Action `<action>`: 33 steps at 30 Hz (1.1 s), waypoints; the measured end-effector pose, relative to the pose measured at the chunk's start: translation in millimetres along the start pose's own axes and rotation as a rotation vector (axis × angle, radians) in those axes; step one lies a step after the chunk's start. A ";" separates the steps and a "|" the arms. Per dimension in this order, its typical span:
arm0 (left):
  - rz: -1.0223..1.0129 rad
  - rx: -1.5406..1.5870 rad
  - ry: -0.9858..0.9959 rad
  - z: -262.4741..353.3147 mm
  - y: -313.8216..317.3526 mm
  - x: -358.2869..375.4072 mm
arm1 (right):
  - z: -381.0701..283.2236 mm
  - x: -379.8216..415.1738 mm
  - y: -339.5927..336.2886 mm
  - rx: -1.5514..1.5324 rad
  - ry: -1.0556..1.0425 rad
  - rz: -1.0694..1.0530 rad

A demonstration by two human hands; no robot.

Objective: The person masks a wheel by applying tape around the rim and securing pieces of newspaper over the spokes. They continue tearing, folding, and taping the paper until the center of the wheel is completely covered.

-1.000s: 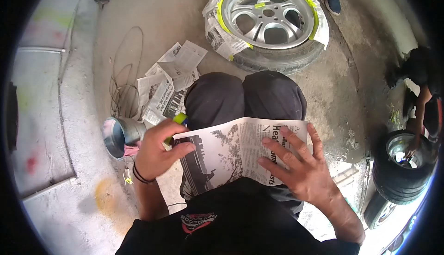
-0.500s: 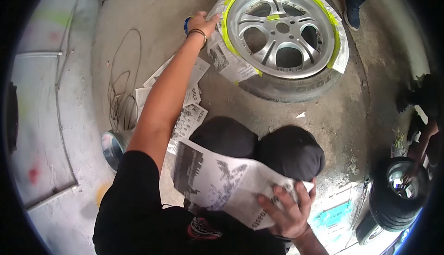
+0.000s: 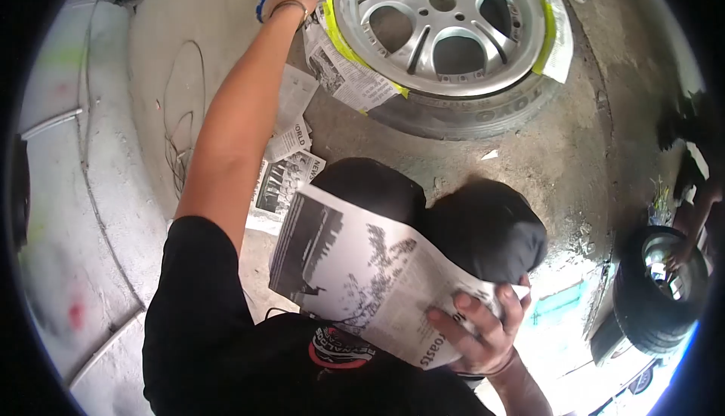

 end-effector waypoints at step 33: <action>0.200 -0.187 1.354 14.1 33.6 282.2 | -12.1 -0.2 4.5 -0.095 -0.041 0.070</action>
Point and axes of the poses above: each hand's wrist, its own x-axis away from the middle knuckle, its own y-axis out of the palm, z = x × y, the point moved 6 cm from there along -x, towards the middle knuckle, and after that the axes turned 4 degrees about -z, right-handed, at the moved point
